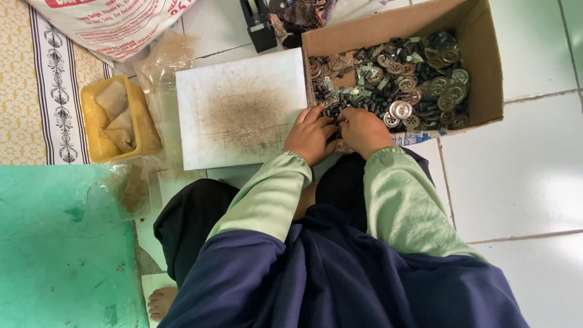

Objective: The person is picking small metal parts from a cardboard box and arranging them into a cluster on a white board.

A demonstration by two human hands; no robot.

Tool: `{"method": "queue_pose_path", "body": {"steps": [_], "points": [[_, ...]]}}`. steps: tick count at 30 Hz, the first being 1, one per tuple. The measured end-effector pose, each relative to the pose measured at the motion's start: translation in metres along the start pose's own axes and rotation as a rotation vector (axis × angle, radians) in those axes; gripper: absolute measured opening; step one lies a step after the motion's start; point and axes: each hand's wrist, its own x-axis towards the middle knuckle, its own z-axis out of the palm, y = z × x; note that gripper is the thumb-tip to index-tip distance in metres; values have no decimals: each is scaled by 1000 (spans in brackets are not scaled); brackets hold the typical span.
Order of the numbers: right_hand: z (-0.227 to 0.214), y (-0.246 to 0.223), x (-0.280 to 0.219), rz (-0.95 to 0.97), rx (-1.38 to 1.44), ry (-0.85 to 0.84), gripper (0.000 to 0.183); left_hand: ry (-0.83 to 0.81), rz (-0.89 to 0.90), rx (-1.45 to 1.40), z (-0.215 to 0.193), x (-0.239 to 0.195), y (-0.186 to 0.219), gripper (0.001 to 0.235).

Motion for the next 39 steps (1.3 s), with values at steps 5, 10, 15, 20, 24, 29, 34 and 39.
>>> {"method": "queue_pose_path", "body": {"steps": [5,10,15,20,24,29,34,39], "points": [[-20,38,23,161,-20,25,34,-9,4,-6,11,-2,-8,35],[-24,62,34,247,-49,46,39,-45,-9,-14,4,-1,-4,35],[-21,73,45,272,-221,97,38,-104,-26,12,-1,2,-2,38],[-1,70,59,296,-297,36,42,-106,-15,11,-5,3,-3,37],[22,53,75,270,-201,-180,53,-49,9,12,8,-1,-8,35],[-12,8,45,2,177,-42,45,-34,2,19,12,-1,-7,33],[-6,78,69,-13,126,291,36,-48,-16,13,4,2,-4,33],[9,108,97,-3,2,254,33,-141,-46,-1,-2,4,-1,35]]}}
